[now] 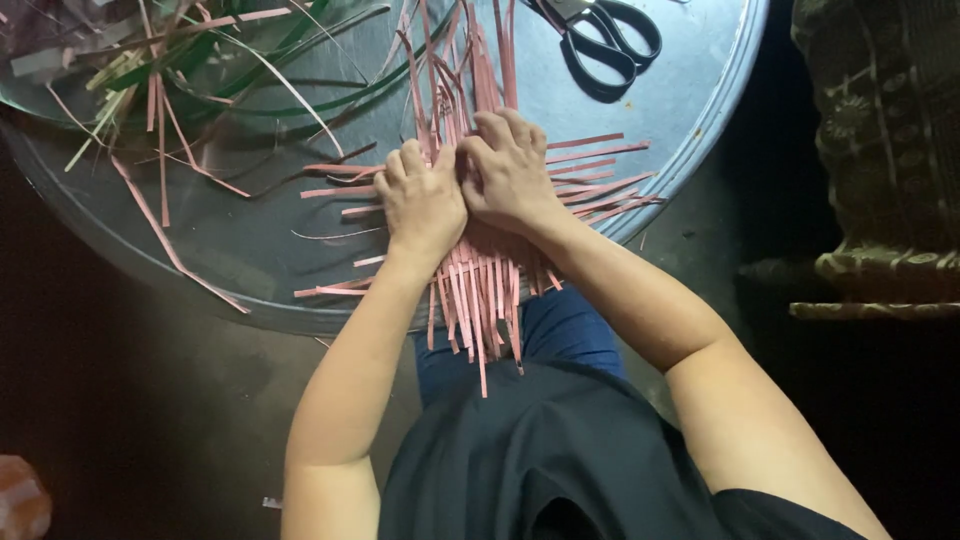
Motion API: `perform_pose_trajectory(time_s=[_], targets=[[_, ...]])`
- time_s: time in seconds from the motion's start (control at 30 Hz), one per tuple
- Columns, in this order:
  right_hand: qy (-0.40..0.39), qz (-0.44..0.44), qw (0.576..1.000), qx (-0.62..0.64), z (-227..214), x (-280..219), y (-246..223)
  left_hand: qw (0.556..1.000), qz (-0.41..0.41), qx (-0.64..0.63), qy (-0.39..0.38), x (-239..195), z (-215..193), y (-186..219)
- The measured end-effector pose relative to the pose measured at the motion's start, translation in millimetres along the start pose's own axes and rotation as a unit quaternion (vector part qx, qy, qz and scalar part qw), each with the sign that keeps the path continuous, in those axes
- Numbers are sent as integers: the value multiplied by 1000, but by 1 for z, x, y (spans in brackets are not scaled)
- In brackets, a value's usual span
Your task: The person weaves pink strips of material by hand on a round metal tray, interlacing them to form a flat woven mat. The person occasionally lifts the mat to check the weave and continues adding strips.
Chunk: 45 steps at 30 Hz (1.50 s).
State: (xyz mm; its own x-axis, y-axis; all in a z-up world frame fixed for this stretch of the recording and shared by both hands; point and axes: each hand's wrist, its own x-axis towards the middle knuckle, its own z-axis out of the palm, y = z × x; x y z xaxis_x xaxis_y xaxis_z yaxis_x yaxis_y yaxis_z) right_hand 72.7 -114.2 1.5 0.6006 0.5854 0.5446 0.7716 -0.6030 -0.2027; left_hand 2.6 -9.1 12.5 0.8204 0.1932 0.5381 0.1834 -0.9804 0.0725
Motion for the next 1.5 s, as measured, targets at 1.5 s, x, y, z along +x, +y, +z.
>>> perform_pose_trajectory(time_s=[1.5], targets=[[-39, 108, 993, 29, -24, -11, 21, 995, -25, -59, -73, 2, 5, -2]])
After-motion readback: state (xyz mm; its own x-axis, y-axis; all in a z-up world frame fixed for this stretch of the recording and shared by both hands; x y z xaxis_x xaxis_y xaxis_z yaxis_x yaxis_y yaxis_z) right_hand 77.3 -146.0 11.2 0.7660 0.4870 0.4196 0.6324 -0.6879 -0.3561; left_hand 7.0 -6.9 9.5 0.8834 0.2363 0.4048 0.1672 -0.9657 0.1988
